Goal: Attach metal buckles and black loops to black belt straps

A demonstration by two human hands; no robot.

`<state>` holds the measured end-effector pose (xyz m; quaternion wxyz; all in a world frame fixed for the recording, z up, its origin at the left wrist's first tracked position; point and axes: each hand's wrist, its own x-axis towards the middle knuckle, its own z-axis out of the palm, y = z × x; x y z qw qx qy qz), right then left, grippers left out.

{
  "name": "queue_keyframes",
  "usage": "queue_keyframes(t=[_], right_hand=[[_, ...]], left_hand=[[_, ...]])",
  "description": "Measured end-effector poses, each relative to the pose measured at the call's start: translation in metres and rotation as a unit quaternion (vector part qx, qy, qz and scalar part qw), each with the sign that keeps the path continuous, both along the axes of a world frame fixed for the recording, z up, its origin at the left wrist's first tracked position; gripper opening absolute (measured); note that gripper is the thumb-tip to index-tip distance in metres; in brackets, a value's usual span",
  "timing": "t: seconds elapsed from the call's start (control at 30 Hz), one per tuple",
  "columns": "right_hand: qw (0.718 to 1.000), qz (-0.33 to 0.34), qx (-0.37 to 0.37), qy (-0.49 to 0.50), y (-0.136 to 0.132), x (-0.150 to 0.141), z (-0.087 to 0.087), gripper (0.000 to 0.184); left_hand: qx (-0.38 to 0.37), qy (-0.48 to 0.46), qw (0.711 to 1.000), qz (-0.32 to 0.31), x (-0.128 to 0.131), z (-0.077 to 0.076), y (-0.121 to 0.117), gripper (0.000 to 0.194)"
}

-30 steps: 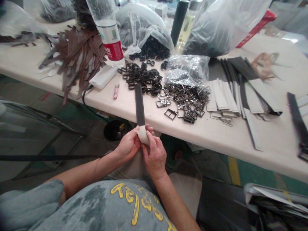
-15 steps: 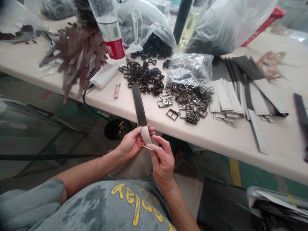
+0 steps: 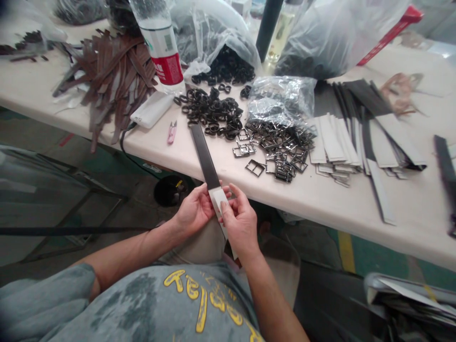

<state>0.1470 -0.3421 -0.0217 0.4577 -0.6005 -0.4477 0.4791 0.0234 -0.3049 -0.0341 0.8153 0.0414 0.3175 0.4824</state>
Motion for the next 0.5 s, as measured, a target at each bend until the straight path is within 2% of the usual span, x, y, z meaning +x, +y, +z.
queue_keyframes(t=[0.07,0.17,0.3,0.5], right_hand=[[1.0,-0.003,0.001,-0.006,0.003,-0.005,-0.007,0.05],[1.0,-0.004,0.008,-0.023,0.003,-0.01,-0.007,0.048],[0.999,-0.013,0.017,-0.028,0.004,-0.013,-0.005,0.048],[0.999,-0.019,0.012,-0.027,0.003,-0.017,-0.005,0.048]], left_hand=[[-0.003,0.004,1.0,0.004,0.0,-0.003,0.001,0.035],[0.0,0.01,1.0,0.005,0.001,-0.006,0.0,0.037],[0.008,0.016,1.0,-0.009,0.003,-0.003,-0.002,0.04],[-0.01,0.018,1.0,0.0,0.004,0.002,-0.001,0.041]])
